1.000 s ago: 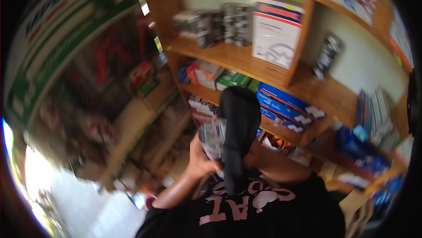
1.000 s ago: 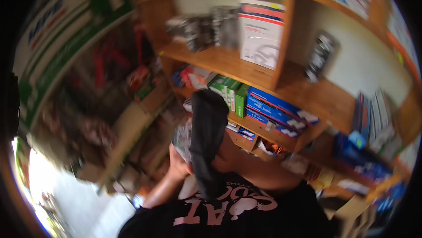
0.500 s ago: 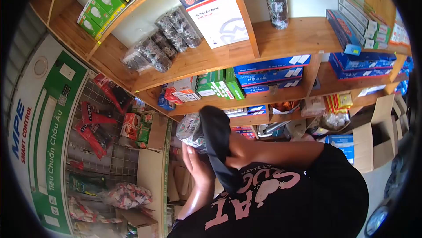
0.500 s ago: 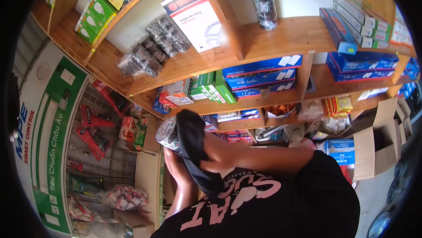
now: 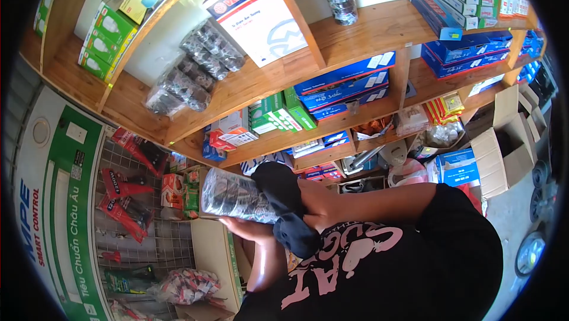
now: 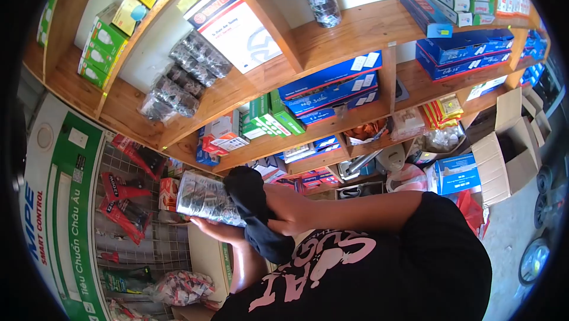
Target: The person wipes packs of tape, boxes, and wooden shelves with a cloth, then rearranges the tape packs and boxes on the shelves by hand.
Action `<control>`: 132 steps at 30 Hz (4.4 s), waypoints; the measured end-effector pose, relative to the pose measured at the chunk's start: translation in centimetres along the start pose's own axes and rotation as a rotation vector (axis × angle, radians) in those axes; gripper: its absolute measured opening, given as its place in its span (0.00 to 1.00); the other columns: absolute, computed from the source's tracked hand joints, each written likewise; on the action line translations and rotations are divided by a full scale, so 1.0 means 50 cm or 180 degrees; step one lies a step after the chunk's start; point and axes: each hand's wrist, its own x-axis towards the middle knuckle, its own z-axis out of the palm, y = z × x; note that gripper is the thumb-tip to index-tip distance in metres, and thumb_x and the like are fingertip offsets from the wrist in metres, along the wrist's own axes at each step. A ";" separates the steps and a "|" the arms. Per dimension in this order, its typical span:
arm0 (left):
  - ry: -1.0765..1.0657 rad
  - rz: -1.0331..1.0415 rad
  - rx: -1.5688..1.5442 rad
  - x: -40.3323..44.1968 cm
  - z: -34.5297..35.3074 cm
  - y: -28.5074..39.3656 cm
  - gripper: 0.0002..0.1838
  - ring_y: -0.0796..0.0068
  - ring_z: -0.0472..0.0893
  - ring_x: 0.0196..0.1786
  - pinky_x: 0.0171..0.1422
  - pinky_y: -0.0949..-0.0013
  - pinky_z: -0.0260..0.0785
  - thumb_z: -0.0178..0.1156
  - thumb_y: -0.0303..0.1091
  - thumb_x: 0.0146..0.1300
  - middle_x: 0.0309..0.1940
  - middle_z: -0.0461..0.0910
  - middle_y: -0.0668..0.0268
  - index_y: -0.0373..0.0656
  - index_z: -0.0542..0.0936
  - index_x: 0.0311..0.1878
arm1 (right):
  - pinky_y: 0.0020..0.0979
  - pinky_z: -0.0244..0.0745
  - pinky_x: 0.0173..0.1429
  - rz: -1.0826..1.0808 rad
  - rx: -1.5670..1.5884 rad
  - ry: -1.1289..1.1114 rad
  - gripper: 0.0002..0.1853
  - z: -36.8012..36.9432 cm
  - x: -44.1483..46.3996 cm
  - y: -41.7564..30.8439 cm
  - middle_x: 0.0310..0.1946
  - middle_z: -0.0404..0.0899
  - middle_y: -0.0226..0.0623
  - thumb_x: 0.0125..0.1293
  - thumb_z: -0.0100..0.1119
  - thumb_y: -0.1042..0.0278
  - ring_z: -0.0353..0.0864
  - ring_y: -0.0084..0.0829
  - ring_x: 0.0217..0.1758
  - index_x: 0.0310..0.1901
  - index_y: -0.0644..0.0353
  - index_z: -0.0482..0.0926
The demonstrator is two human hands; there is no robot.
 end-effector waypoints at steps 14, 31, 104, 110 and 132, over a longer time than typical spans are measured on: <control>-0.0564 -0.0848 -0.0501 -0.082 0.090 -0.105 0.42 0.60 0.75 0.66 0.72 0.56 0.68 0.53 0.67 0.70 0.67 0.73 0.52 0.39 0.67 0.72 | 0.53 0.59 0.79 -0.0794 -0.0329 0.0021 0.29 -0.159 0.044 -0.078 0.69 0.70 0.55 0.54 0.75 0.60 0.62 0.65 0.76 0.57 0.61 0.81; -0.0383 0.1961 0.2689 0.480 0.268 -0.030 0.20 0.76 0.81 0.44 0.51 0.72 0.73 0.71 0.36 0.67 0.45 0.84 0.61 0.33 0.78 0.55 | 0.41 0.79 0.54 0.0279 -0.0801 0.0486 0.16 -0.381 -0.075 -0.077 0.47 0.84 0.45 0.62 0.66 0.72 0.86 0.47 0.48 0.53 0.59 0.82; -0.2657 -0.0461 0.2225 -0.053 0.210 -0.242 0.47 0.52 0.75 0.69 0.75 0.57 0.62 0.74 0.21 0.46 0.66 0.75 0.52 0.37 0.69 0.74 | 0.35 0.65 0.75 0.1366 -0.0598 -0.0311 0.28 -0.472 0.024 -0.089 0.69 0.72 0.38 0.74 0.60 0.65 0.71 0.34 0.71 0.74 0.55 0.70; -0.2072 -0.1846 0.0825 -0.079 0.162 -0.225 0.47 0.60 0.76 0.68 0.75 0.60 0.65 0.75 0.25 0.55 0.69 0.73 0.55 0.35 0.61 0.77 | 0.37 0.68 0.74 0.0976 0.0790 -0.0115 0.28 -0.467 0.015 -0.064 0.64 0.78 0.41 0.74 0.62 0.64 0.79 0.33 0.65 0.72 0.62 0.70; -0.2774 0.1579 0.3683 -0.025 0.242 -0.092 0.48 0.52 0.76 0.58 0.65 0.53 0.64 0.82 0.33 0.42 0.58 0.79 0.53 0.41 0.74 0.71 | 0.34 0.70 0.70 0.1442 0.1385 0.0085 0.24 -0.440 -0.007 -0.144 0.57 0.83 0.37 0.65 0.69 0.71 0.79 0.27 0.61 0.63 0.62 0.78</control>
